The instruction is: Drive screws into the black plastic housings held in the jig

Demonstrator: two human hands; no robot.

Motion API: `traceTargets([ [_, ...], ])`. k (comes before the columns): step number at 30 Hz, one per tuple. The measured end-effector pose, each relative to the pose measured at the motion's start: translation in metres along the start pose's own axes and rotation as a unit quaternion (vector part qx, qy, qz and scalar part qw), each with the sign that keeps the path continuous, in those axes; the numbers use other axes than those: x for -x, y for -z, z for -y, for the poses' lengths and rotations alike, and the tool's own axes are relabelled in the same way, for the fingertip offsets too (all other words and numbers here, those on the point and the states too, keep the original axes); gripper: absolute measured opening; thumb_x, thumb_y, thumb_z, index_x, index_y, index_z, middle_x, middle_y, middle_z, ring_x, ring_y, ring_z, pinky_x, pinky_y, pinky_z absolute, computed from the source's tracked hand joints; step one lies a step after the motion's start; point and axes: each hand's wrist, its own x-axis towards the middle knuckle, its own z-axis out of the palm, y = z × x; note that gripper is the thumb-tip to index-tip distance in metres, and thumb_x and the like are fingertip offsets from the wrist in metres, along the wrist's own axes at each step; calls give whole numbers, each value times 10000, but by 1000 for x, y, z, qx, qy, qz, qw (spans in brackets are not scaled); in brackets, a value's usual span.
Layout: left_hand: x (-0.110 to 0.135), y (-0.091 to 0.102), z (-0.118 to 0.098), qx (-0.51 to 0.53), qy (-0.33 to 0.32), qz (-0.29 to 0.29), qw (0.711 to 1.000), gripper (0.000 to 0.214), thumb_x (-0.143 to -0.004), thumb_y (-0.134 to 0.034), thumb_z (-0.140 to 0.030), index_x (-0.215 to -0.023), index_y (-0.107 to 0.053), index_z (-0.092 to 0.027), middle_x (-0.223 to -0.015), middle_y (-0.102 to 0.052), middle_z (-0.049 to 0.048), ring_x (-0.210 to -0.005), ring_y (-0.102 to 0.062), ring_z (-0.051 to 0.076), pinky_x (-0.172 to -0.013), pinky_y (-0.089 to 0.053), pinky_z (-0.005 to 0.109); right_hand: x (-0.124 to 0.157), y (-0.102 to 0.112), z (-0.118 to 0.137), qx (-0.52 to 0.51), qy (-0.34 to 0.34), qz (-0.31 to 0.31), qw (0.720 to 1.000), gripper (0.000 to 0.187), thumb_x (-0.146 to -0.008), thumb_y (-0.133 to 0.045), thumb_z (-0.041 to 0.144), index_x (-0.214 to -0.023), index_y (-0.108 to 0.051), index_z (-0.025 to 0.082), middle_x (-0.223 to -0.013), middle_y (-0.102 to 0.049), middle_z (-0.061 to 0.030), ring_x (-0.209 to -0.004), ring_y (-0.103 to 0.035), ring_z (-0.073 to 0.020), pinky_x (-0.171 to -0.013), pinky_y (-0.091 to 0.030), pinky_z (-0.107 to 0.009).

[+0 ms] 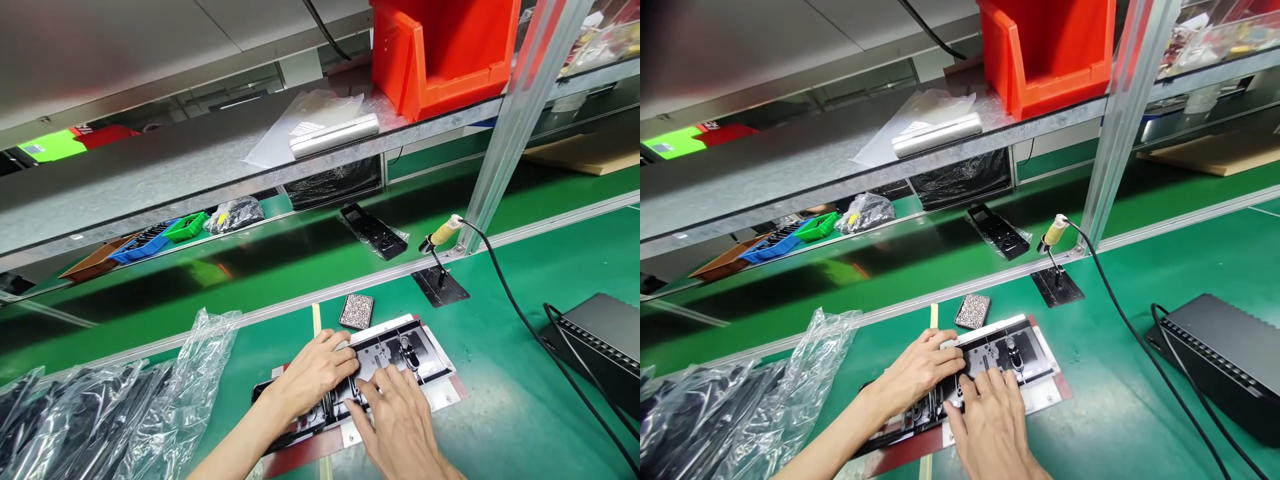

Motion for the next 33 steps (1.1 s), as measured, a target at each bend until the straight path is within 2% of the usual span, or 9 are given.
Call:
traceTargets([
  [5,1,5,-10,33,46,37,998,178,-1071,-544,-141,-1167,-686,-187,-1138,-760,57,-1356,-522,294,-1017,-393,435,5,20,-11,-54,43,61,996,286,-1058,-551,365,-1215,-730,206,-865,-733,-43,-796,-651,-237,-899,-435,-445],
  [9,0,18,-19,117,120,54,984,393,-1006,-506,-18,-1256,-700,-251,-1204,-764,50,-1400,-493,300,-1086,-402,478,1,34,-22,-62,68,57,994,263,-1068,-541,292,-1227,-728,195,-1080,-776,-94,-1007,-696,-267,-960,-491,-446],
  [11,-1,21,-17,168,149,38,974,509,-975,-463,14,-1304,-704,-292,-1230,-766,33,-1404,-498,286,-1148,-377,512,0,34,-23,-70,83,51,993,248,-1080,-526,283,-1183,-737,204,-1021,-782,-76,-1003,-704,-260,-918,-514,-417],
  [14,-3,14,1,209,216,-21,954,480,-1019,-451,-72,-1315,-730,-328,-1268,-755,31,-1342,-561,262,-1172,-384,518,5,24,-24,-86,103,32,991,265,-1096,-506,329,-1102,-749,224,-876,-762,-27,-849,-700,-232,-953,-503,-450],
  [17,-10,-8,28,220,303,-75,924,345,-1063,-506,-225,-1288,-756,-308,-1222,-766,42,-1223,-626,261,-1137,-431,497,13,16,-30,-95,122,31,987,265,-1098,-513,333,-1110,-754,224,-862,-760,-9,-782,-686,-210,-1013,-491,-484],
  [19,-17,-24,44,224,338,-87,910,305,-1057,-539,-254,-1253,-769,-287,-1195,-783,38,-1172,-646,260,-1110,-460,473,14,17,-39,-100,144,48,983,267,-1103,-507,317,-1133,-756,224,-880,-769,-8,-782,-695,-201,-1020,-510,-477],
  [24,-39,-47,68,221,359,-83,903,238,-1046,-577,-273,-1141,-794,-248,-1163,-805,30,-1155,-647,264,-1061,-497,428,-1,27,-52,-129,201,83,967,230,-1093,-549,276,-1175,-752,206,-919,-787,-11,-812,-728,-174,-1072,-581,-421],
  [27,-52,-51,70,220,345,-66,910,211,-1030,-597,-235,-1056,-806,-224,-1102,-811,40,-1123,-634,270,-991,-515,407,-8,28,-50,-160,199,79,964,207,-1076,-562,235,-1141,-754,195,-841,-752,-6,-751,-711,-157,-1087,-618,-408],
  [33,-70,-58,68,198,303,-41,931,164,-978,-647,-134,-908,-789,-177,-940,-789,74,-994,-619,265,-976,-491,418,-11,26,-49,-178,205,95,958,196,-1020,-628,179,-1176,-747,176,-849,-751,-21,-756,-721,-174,-1120,-628,-492],
])
